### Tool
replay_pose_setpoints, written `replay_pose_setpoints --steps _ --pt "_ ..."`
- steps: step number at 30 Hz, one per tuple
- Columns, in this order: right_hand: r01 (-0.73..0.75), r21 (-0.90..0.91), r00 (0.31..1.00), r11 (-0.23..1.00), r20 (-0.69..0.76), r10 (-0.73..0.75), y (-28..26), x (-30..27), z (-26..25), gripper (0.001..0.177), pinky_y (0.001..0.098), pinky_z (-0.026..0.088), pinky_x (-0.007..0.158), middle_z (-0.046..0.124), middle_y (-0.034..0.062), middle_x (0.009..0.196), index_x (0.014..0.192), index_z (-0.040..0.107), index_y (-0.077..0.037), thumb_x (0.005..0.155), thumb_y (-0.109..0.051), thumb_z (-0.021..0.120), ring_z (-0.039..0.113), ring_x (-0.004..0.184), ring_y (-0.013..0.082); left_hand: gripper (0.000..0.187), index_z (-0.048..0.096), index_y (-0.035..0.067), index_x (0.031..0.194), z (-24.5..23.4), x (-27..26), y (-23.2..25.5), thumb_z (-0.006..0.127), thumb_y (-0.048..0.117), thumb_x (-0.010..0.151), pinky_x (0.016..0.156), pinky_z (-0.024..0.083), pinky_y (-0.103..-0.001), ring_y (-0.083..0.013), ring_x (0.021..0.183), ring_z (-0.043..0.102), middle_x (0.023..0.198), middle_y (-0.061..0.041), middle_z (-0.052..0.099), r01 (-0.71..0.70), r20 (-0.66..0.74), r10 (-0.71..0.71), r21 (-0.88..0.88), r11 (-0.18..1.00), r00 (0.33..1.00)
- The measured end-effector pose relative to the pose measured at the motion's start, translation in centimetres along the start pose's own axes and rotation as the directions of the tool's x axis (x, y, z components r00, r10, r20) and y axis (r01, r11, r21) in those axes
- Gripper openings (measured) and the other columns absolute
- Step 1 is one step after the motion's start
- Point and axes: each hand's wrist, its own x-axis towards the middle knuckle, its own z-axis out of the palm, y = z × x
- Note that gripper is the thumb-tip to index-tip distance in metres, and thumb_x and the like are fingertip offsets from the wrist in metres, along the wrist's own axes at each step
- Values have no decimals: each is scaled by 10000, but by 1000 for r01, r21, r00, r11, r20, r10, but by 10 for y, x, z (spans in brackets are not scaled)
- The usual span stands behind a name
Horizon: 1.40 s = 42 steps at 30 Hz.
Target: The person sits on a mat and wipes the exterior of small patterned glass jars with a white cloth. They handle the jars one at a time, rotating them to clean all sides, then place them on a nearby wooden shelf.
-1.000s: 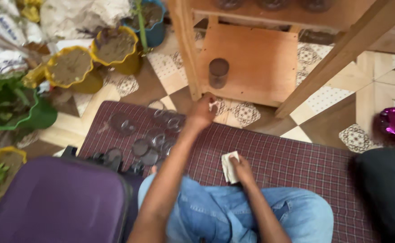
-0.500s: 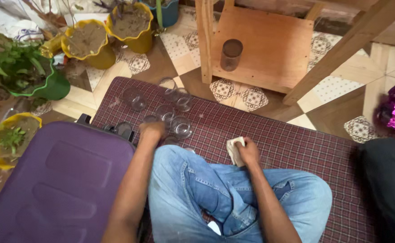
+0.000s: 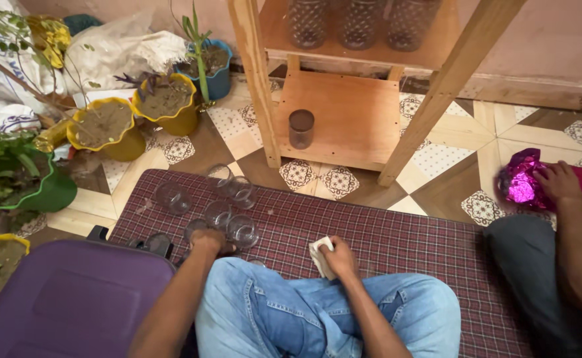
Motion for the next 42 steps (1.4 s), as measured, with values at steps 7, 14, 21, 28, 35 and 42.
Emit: replay_pose_setpoints --steps 7,14,21,28,35,42 --pt "4 -4 1000 1000 30 -4 -8 -7 -5 376 440 568 860 778 137 1057 1112 732 -136 851 -402 680 749 978 314 520 736 177 1288 22 28 -6 733 452 846 1003 561 -426 -252 1275 660 1379 -70 684 -107 -76 111 52 993 991" --pt "18 -25 1000 1000 24 -17 -12 -9 -7 371 440 570 858 778 139 1042 1107 733 -123 850 -384 675 752 966 314 533 734 134 1264 31 49 -4 805 396 806 1040 525 -426 -264 1296 633 1374 -106 667 -165 -70 165 5 986 984" --pt "12 -23 1000 1000 23 -12 -11 -11 -7 377 437 573 859 779 141 1044 1116 736 -130 857 -398 680 752 969 316 541 744 138 1252 21 36 -3 810 410 789 1040 524 -419 -249 1284 647 1365 -78 682 -130 -27 129 -26 991 991" --pt "0 -12 1000 1000 31 0 -1 -4 -2 379 441 571 867 776 143 1055 1120 739 -135 860 -406 684 749 979 317 467 801 134 1190 11 23 -8 795 349 776 988 560 -442 -274 1199 719 1299 -83 748 -57 -96 41 -169 984 995" --pt "16 9 999 1000 46 -16 0 0 0 379 432 576 857 780 138 1044 1117 732 -126 862 -399 672 763 959 312 544 742 164 1259 -13 -9 -19 846 384 773 1016 534 -450 -284 1247 667 1337 -69 704 7 -41 -15 -189 982 999" --pt "-13 -65 999 998 45 16 -12 -3 -4 376 448 566 855 777 139 1050 1111 741 -144 852 -407 667 749 964 317 473 772 156 1228 -37 -52 -21 800 298 778 1005 556 -439 -257 1242 695 1323 -81 727 -60 12 59 48 997 998"
